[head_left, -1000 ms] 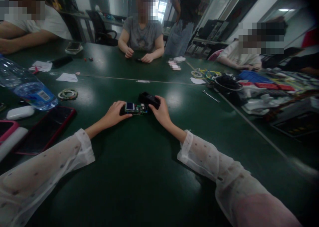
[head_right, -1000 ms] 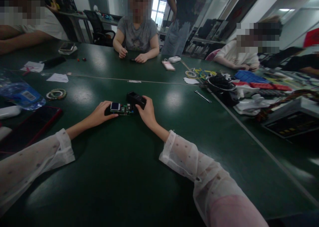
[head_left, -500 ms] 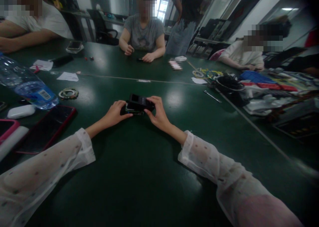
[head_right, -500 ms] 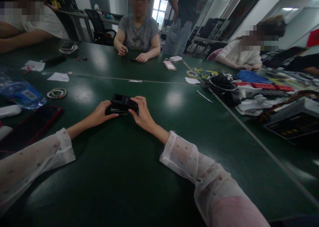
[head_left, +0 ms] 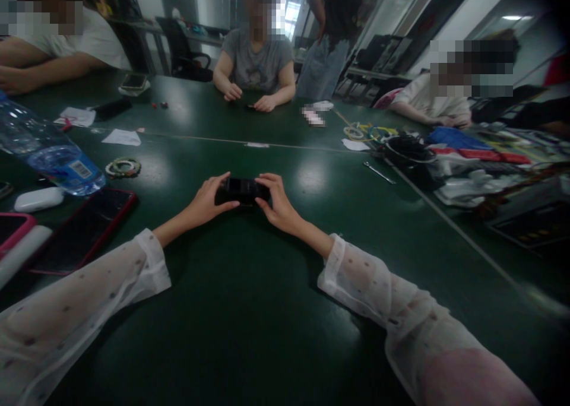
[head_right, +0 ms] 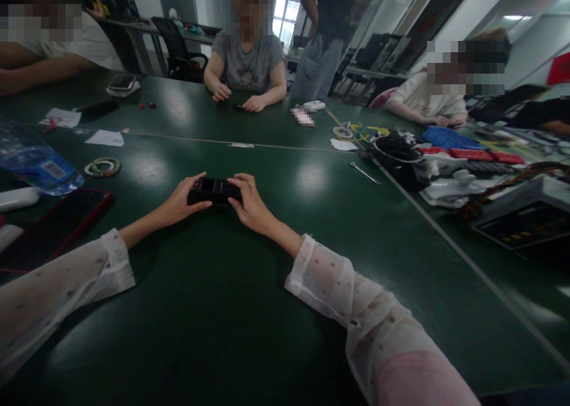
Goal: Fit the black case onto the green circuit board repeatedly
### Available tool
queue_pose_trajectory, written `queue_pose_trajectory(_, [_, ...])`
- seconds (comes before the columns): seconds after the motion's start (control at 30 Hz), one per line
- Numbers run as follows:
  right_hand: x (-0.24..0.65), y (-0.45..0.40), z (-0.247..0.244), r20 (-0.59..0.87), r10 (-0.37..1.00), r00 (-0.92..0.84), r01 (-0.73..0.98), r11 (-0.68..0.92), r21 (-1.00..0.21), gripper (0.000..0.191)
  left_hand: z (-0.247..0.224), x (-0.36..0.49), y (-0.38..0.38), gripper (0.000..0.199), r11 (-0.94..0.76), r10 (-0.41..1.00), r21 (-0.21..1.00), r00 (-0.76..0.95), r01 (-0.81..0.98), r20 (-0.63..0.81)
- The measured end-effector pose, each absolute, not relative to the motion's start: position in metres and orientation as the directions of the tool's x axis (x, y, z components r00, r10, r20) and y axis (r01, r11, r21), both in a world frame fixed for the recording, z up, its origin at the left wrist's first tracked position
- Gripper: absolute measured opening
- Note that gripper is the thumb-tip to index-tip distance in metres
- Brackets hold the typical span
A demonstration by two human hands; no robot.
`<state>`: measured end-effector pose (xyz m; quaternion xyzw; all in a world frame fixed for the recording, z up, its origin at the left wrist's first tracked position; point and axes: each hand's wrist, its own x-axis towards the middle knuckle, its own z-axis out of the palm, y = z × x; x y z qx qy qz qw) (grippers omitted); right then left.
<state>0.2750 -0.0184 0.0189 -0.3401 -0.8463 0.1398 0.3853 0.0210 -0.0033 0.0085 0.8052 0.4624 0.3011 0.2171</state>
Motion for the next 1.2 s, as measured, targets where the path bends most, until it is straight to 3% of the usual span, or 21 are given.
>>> queue_pose_trajectory(0.23, [0.276,-0.021,0.022,0.576,0.734,-0.359,0.574,0.660,-0.484,0.053,0.012,0.021,-0.004,0.065,-0.491,0.868,0.639,0.400,0.593,0.296])
queue_pose_trajectory(0.57, [0.276,-0.019,0.021,0.574,0.735,-0.362,0.583,0.659,-0.476,0.050,0.008,0.020,-0.003,0.064,-0.466,0.881,0.637,0.389,0.614,0.270])
queue_pose_trajectory(0.83, [0.278,-0.006,0.009,0.460,0.788,-0.410,0.512,0.616,-0.598,0.067,0.009,0.021,-0.003,0.062,-0.460,0.885,0.613,0.389,0.642,0.257])
queue_pose_trajectory(1.2, [0.279,-0.004,0.012,0.371,0.809,-0.455,0.462,0.571,-0.679,0.059,0.006,0.021,-0.001,0.063,-0.451,0.891,0.587,0.383,0.673,0.246])
